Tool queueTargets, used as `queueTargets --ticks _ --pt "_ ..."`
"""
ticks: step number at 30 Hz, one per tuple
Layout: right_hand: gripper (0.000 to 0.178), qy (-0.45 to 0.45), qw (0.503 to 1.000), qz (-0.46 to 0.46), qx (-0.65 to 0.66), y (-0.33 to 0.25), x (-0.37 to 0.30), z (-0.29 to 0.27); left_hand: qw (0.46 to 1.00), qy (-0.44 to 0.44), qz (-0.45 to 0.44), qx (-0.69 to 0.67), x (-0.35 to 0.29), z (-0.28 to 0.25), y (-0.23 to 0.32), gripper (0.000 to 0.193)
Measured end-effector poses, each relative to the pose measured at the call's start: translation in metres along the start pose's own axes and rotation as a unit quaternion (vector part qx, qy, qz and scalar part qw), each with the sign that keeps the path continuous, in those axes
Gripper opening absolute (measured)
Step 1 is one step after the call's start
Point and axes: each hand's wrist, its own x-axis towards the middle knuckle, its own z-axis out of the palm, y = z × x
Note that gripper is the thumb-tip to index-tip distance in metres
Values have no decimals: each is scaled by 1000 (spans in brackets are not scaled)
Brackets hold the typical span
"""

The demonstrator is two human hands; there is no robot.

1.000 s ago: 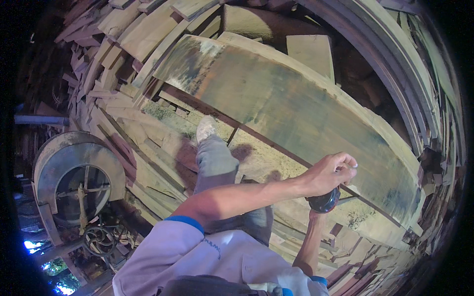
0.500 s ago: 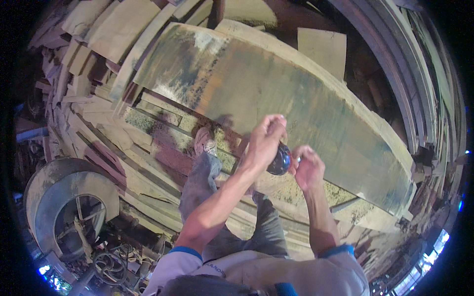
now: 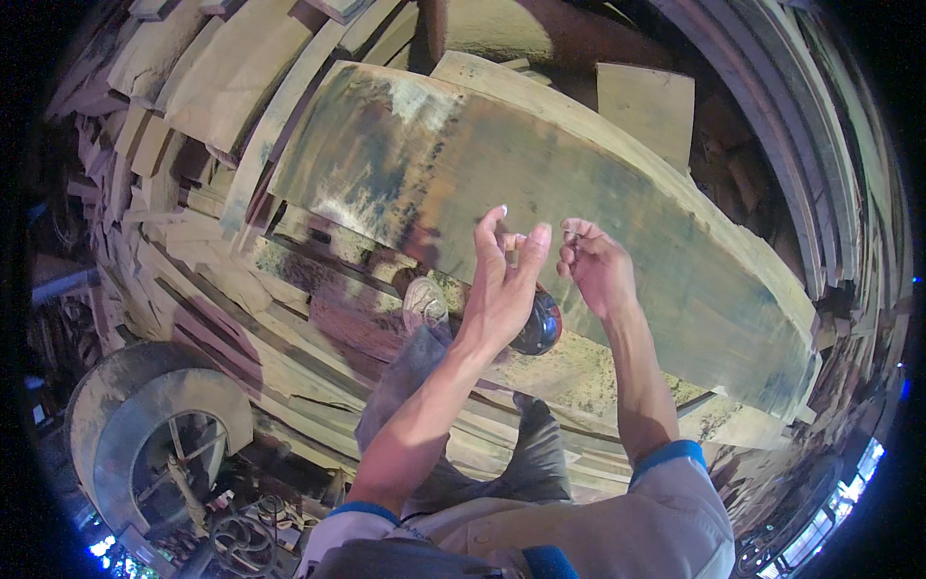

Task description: The person uses a tape measure to measure a large wooden plank, then marks measurements with a pencil. The person also uses a crowbar to move the plank into position before measuring.

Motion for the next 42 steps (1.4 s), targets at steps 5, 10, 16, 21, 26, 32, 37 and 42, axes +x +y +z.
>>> queueTargets --ticks 5,10,16,21,26,32,37,42 --pt "18 8 980 126 -154 56 60 -10 997 22 63 -47 11 -18 4 74" --pt "16 7 993 103 -50 89 161 37 995 -7 59 -81 18 -37 16 70" --pt "13 65 954 -71 -285 108 325 92 990 -3 20 -142 43 -76 37 66" --pt "8 118 916 -174 -340 121 418 115 992 42 50 -111 68 -112 43 65" --pt "13 142 785 -247 -550 121 457 128 989 35 59 -131 83 -134 48 67" --pt "15 170 713 -320 -601 131 478 135 982 42 43 -178 95 -157 52 69" --pt "16 165 691 -308 -634 135 478 135 978 41 59 -196 96 -160 52 69" --pt "16 -29 707 -266 -655 186 378 144 982 55 85 -157 89 -145 57 66"
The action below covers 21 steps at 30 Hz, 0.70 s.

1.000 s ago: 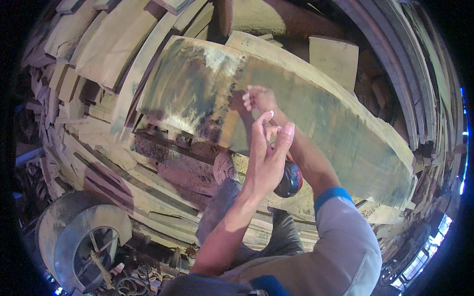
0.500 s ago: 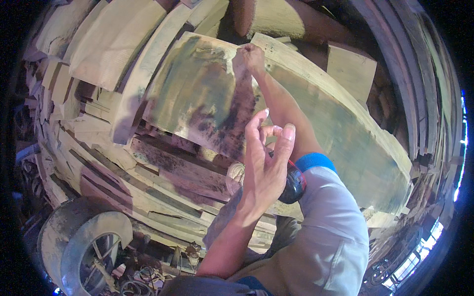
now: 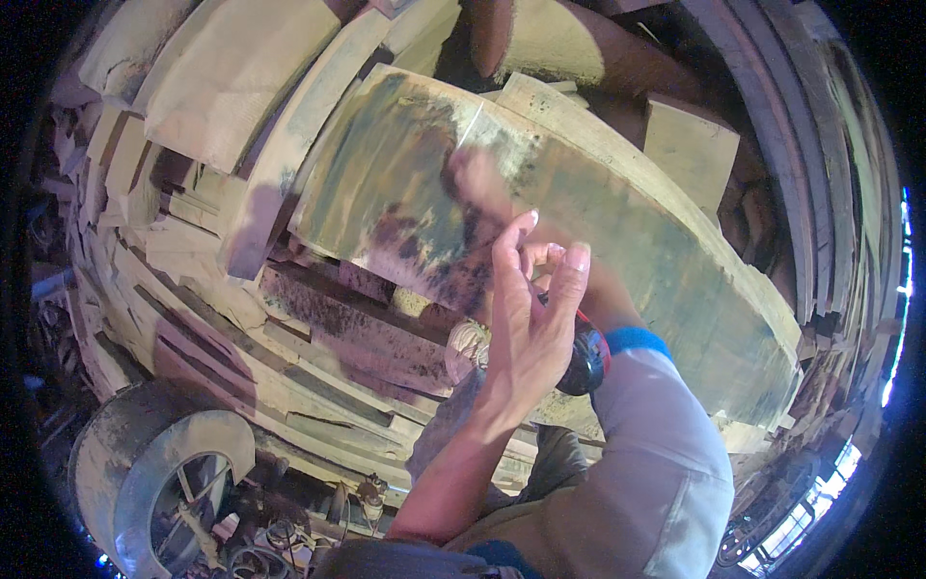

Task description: The person uses a tape measure to measure a large wooden plank, then marks measurements with a pencil. The person also uses a crowbar to move the plank into position before measuring.

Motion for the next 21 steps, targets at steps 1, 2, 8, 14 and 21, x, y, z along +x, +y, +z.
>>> queueTargets --ticks 1,2,8,14,21 --pt "15 -59 997 -16 -42 -13 -37 5 1000 1 3 6 -3 4 0 66" --pt "13 -83 994 -28 71 -25 -74 7 1000 -5 -2 8 -6 8 -1 65" --pt "21 -145 865 247 412 -59 -237 -73 998 -43 -23 28 -44 31 -13 65" --pt "31 -3 637 262 725 -75 -280 -213 984 -63 -28 164 -85 68 -34 77" --pt "33 -106 844 119 512 -67 -368 -314 958 -103 10 266 -145 107 -72 96"
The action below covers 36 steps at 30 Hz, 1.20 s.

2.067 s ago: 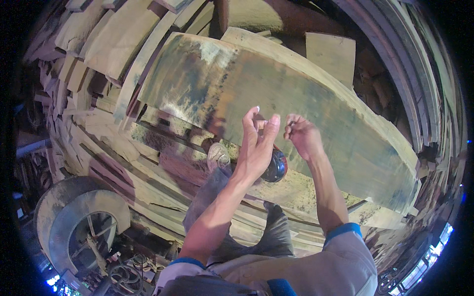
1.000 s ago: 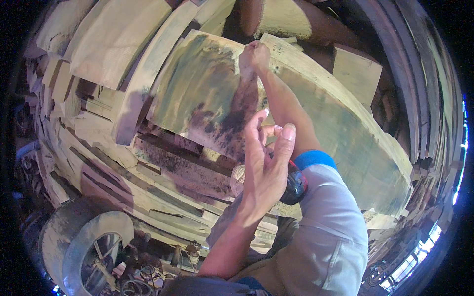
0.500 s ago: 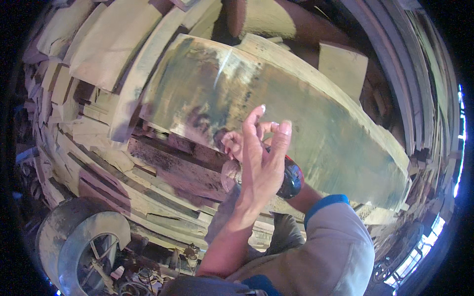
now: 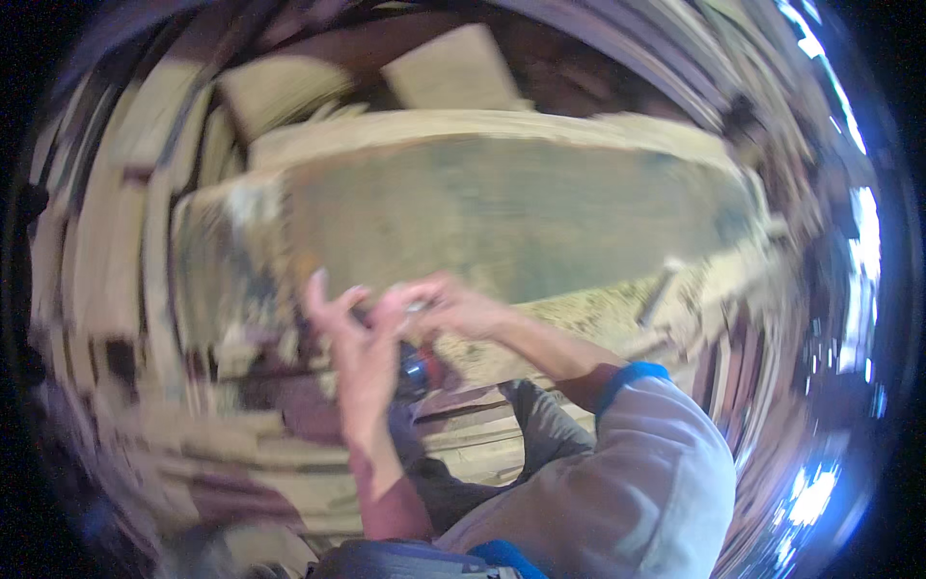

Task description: The person uses a tape measure to measure a large wooden plank, then marks measurements with a pencil. The person also uses a crowbar to move the plank into position before measuring.

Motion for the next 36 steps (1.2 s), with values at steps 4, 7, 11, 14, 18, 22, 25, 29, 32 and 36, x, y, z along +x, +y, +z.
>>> queueTargets --ticks 4,7,11,14,18,22,25,29,32,36 --pt "28 31 980 9 194 3 -60 -9 997 -62 -41 33 -21 50 3 100" --pt "27 28 986 33 159 2 -99 -34 985 -168 -30 -31 -35 85 -5 105" --pt "25 112 940 40 320 11 -168 -60 945 -320 -59 28 -44 132 -36 92" --pt "23 287 876 -61 382 24 -236 -114 882 -453 -121 45 -49 153 -56 66" --pt "5 640 679 -204 297 26 -400 -258 775 -573 -157 214 -54 163 -60 27" --pt "15 749 551 -261 258 39 -558 -327 754 -572 -177 268 -64 180 -66 22" --pt "26 776 602 -100 162 73 -557 -277 767 -557 -167 269 -77 203 -82 24" --pt "57 621 777 75 77 118 -444 -150 775 -555 -164 255 -98 249 -103 24" --pt "39 532 781 -25 327 137 -373 -91 772 -543 -205 259 -119 261 -101 27" --pt "34 552 749 6 366 153 -366 -128 749 -515 -120 400 -125 216 -64 32"
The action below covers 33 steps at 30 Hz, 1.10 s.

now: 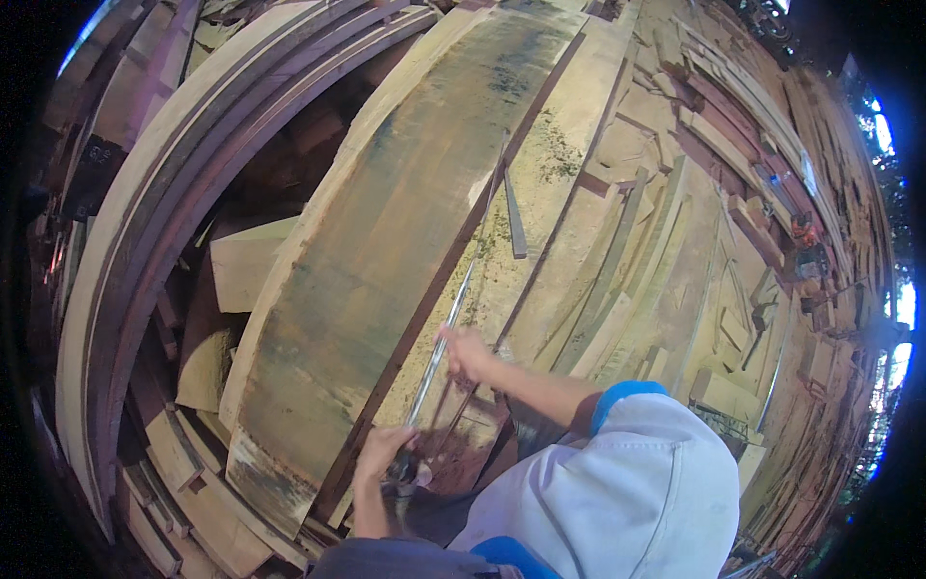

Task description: The person uses a tape measure to measure a large wooden plank, then marks measurements with a pencil. The person also uses a crowbar to move the plank into position before measuring.

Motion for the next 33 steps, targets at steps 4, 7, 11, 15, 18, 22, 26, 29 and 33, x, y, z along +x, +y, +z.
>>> queueTargets --ticks 4,7,11,15,18,22,26,29,33 --pt "30 128 990 -44 35 -91 83 -67 973 27 -180 -144 -128 -91 -41 29" --pt "36 124 979 -136 94 -159 122 -123 943 77 -263 -190 -231 -144 -73 24" --pt "34 131 973 -138 131 -188 142 -128 954 165 -169 -183 -271 -148 -117 22" --pt "26 82 961 -177 197 -147 129 -54 963 155 -148 -161 -189 -159 -143 21" --pt "23 111 970 -159 148 -78 106 39 975 112 -119 -153 -107 -176 -157 22" --pt "25 51 980 -133 136 15 93 157 988 60 -40 -134 -10 -194 -169 29" --pt "27 80 967 -200 137 17 143 192 993 45 -6 -109 1 -237 -204 27" --pt "28 133 959 -214 128 -27 187 174 985 66 -25 -160 -45 -275 -256 26" --pt "24 191 944 -248 102 -83 216 135 965 135 -103 -201 -104 -305 -340 26"
